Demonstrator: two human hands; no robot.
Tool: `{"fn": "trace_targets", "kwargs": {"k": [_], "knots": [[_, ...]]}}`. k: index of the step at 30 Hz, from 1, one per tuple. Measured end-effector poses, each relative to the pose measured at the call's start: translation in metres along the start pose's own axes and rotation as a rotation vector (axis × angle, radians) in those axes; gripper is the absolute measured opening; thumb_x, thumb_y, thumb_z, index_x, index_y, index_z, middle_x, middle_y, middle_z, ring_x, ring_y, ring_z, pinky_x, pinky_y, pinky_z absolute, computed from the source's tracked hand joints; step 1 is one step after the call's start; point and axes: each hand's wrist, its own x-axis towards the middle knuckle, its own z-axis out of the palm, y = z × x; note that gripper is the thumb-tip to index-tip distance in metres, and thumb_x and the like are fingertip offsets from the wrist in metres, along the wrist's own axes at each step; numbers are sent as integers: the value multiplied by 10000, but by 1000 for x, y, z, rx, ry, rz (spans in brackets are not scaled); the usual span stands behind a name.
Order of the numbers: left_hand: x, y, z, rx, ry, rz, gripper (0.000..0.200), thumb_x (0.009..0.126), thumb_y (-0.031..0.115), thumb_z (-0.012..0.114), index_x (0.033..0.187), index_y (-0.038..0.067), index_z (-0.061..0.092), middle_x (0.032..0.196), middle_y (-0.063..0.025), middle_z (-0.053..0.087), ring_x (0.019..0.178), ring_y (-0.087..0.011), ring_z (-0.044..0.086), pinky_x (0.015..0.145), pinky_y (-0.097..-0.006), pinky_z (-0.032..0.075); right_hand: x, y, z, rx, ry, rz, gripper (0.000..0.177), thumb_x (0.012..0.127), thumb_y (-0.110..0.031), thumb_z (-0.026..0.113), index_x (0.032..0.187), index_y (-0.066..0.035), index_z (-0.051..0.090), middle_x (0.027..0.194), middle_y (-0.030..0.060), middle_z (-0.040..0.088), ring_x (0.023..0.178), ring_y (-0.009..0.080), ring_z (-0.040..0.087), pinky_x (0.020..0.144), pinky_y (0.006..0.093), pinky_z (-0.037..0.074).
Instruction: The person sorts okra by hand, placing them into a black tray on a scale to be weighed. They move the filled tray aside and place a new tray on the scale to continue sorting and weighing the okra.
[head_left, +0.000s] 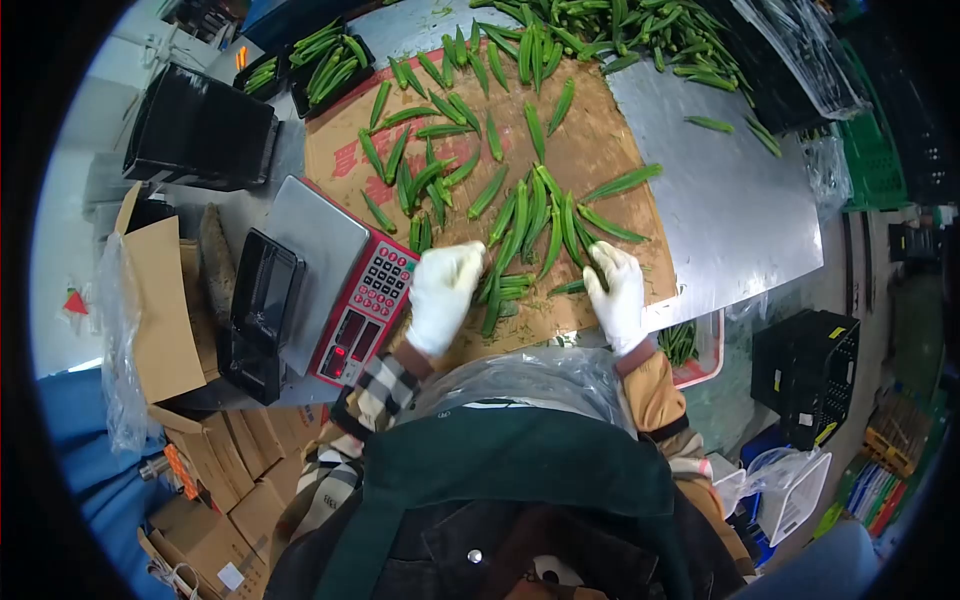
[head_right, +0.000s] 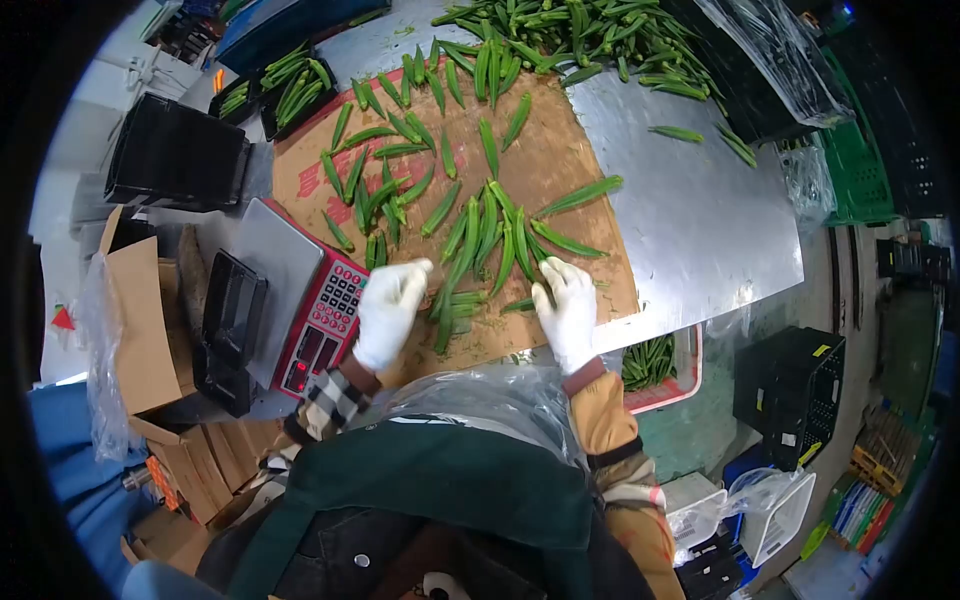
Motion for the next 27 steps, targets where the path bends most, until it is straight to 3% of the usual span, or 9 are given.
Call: {"fn": "trace_targets", "kwargs": {"k": [2,7,9,12,17,19,23,25,27], "knots": [[29,7,-2,-25,55,-94,281,964,273,648,1034,17,739,978,-165,736,908,-318,696,807,-374,526,23,-2,13,82,76,-24,245,858,-159,713,1077,-50,728,1067,138,729,1012,338,652,911,415,519],[69,1,56,163,-47,-61,348,896,354,702,1118,86,695,970,-135,730,939,-340,690,822,-430,530,65,-2,59,-215,-26,29,591,793,-270,796,1300,-31,606,1052,167,703,1031,330,645,906,435,514],[73,12,66,386,-178,-92,519,821,326,781,1261,84,647,1025,-133,738,958,-303,709,867,-378,540,67,6,63,49,-4,104,577,817,-183,782,1324,3,581,989,128,712,891,240,661,819,354,531],[79,4,54,-27,-220,-159,419,877,206,733,1241,16,650,976,-93,729,901,-193,690,833,-316,532,67,4,30,817,-65,364,442,871,-87,712,1289,14,606,930,19,698,769,81,596,717,229,499],[65,-4,-38,-845,-370,-494,319,969,136,603,1265,18,615,1113,-49,659,921,-123,619,823,-320,536,30,23,-26,943,-139,663,192,931,-26,642,1122,-29,657,904,-6,668,796,72,598,733,235,490],[43,1,-58,-1059,-415,-537,385,971,201,628,1308,21,575,1075,-27,647,913,-115,617,773,-305,532,18,13,-13,995,-150,470,141,932,-39,624,1072,-45,629,903,-1,662,804,77,605,711,238,497],[8,35,-45,-286,-362,-630,401,931,332,715,1164,12,651,816,8,618,637,-111,581,609,-245,474,4,-24,35,651,-312,306,189,836,-82,653,1014,-30,619,854,104,664,763,189,620,736,317,510],[-21,4,-10,-71,-346,-342,377,897,370,747,1063,36,694,792,-57,671,651,-150,634,609,-290,507,4,-37,55,654,-295,276,223,826,-92,653,1034,-13,626,854,177,664,786,282,652,764,372,516],[-41,9,14,500,-291,-113,347,854,435,728,968,108,712,810,-159,709,768,-368,697,683,-457,541,2,-46,61,569,-278,284,284,832,-101,659,1097,0,637,960,207,694,897,341,681,825,394,529]]}}
